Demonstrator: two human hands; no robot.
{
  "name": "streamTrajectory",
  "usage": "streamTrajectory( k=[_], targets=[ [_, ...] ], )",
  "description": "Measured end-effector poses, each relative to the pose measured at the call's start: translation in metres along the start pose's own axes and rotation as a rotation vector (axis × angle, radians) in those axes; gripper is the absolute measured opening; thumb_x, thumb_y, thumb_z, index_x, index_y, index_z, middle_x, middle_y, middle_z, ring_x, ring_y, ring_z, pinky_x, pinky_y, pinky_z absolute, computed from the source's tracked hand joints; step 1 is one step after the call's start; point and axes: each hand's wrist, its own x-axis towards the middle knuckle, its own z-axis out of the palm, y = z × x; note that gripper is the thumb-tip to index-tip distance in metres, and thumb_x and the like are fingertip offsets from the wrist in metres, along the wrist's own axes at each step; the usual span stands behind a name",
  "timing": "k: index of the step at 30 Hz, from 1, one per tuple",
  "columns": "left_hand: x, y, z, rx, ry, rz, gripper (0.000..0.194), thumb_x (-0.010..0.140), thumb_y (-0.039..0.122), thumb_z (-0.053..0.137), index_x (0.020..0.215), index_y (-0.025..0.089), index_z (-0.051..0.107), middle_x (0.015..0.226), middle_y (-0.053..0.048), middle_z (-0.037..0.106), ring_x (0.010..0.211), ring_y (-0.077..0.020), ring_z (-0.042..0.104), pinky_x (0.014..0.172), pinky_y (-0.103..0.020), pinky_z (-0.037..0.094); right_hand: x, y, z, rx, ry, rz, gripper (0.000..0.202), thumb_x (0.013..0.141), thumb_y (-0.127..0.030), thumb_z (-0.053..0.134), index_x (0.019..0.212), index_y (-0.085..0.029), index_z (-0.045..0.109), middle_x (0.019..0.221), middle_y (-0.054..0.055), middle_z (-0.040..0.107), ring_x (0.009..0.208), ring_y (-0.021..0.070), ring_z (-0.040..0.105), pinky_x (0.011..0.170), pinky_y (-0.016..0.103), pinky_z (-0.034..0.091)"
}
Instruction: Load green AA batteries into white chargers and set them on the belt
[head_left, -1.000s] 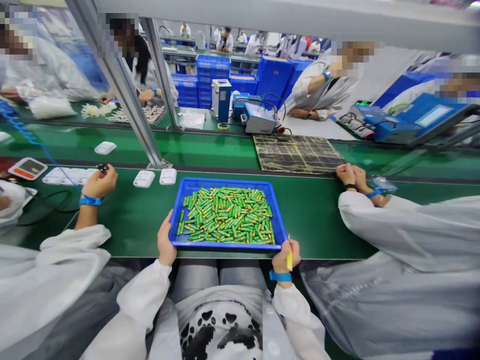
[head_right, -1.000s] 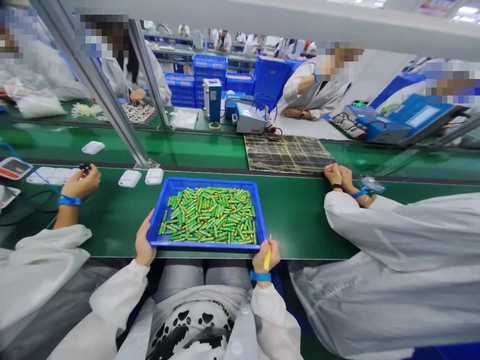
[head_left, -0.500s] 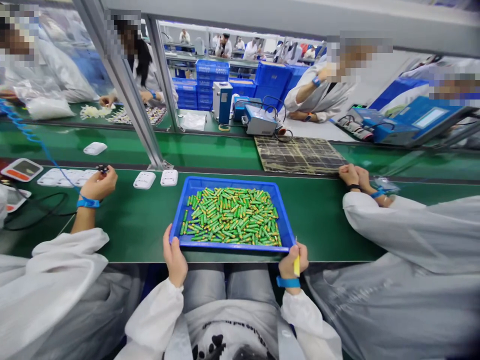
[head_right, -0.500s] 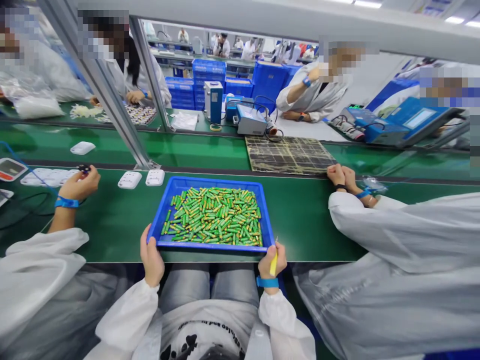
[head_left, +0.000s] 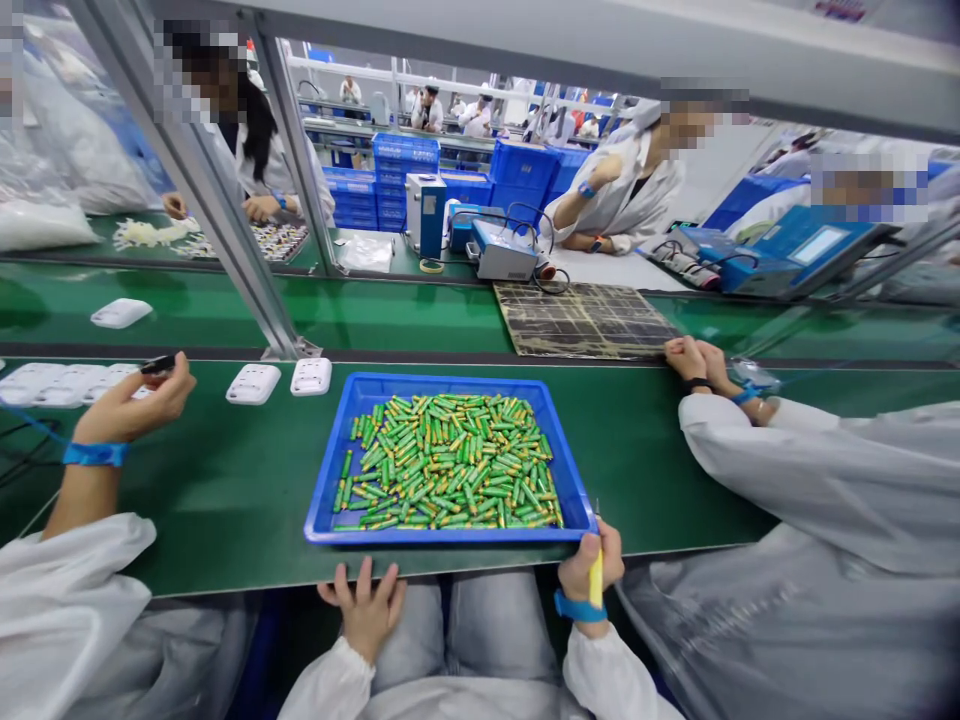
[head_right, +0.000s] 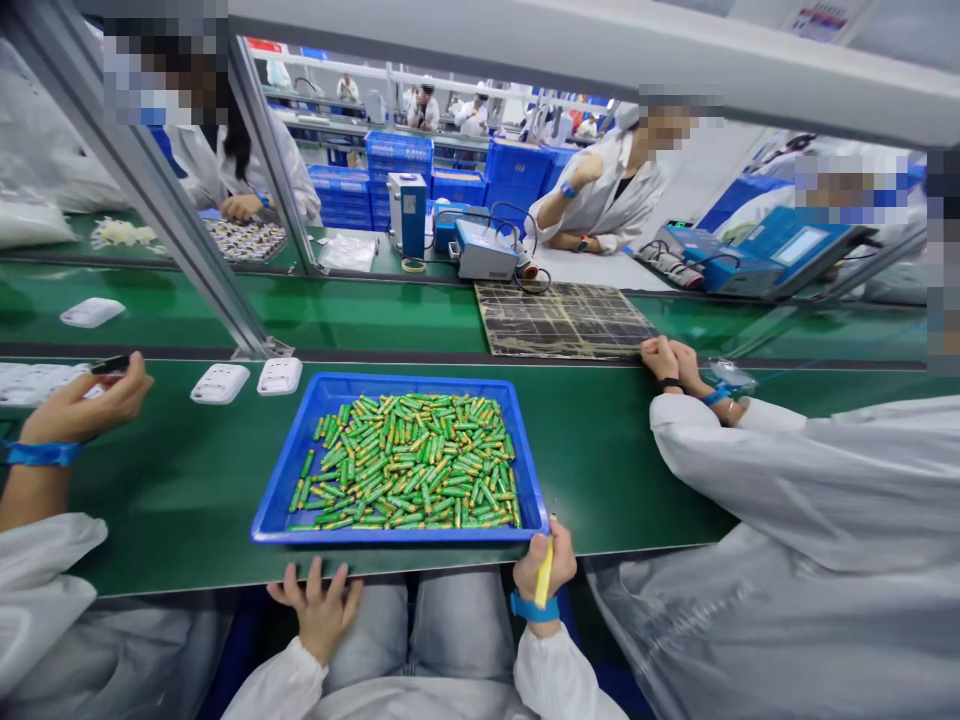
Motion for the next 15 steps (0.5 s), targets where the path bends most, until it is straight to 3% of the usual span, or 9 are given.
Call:
streamTrajectory(
  k=[3,7,10,15],
  targets=[
    [-0.019,-0.003,0.01,0.055,-0.083,0.225,0.035,0.054,0.001,0.08,0.075,0.027,0.071,0.162,0.007,0.02,0.151,-0.0428,-0.009,0.111,-0.078,-0.007,-0.005,0.011,0.001,-0.05,0.059,-0.124,0.059,0.088,-0.07,0.037,0.09,-0.015,0.059,0.076,0.011,0.061,0.069,0.0241,0.06,0.063,0.035,0.045],
    [-0.038,-0.009,0.017,0.02,-0.125,0.222,0.034,0.054,0.009,0.085,0.08,0.026,0.071,0.166,0.012,-0.003,0.15,-0.0394,-0.017,0.11,-0.072,-0.014,-0.018,0.022,0.002,-0.103,0.069,-0.512,0.025,0.091,-0.043,0.053,0.09,-0.017,0.056,0.087,0.009,0.059,0.083,0.0237,0.059,0.073,0.039,0.047],
    [-0.047,-0.011,0.021,0.028,-0.124,0.182,0.028,0.062,0.016,0.084,0.086,0.027,0.071,0.165,0.013,-0.004,0.151,-0.0359,-0.016,0.108,-0.073,-0.013,-0.029,0.022,0.005,-0.051,0.124,-0.561,0.008,0.087,-0.024,0.058,0.091,-0.019,0.053,0.094,0.008,0.057,0.094,0.024,0.056,0.083,0.045,0.046],
    [-0.048,-0.009,0.03,0.025,0.006,0.183,0.024,0.062,0.009,0.078,0.08,0.023,0.069,0.165,0.01,0.009,0.153,-0.0374,-0.004,0.109,-0.073,-0.009,-0.034,0.02,0.013,0.039,0.207,-0.55,0.007,0.086,-0.02,0.058,0.09,-0.02,0.051,0.09,0.005,0.054,0.093,0.0229,0.054,0.084,0.047,0.043]
  ],
)
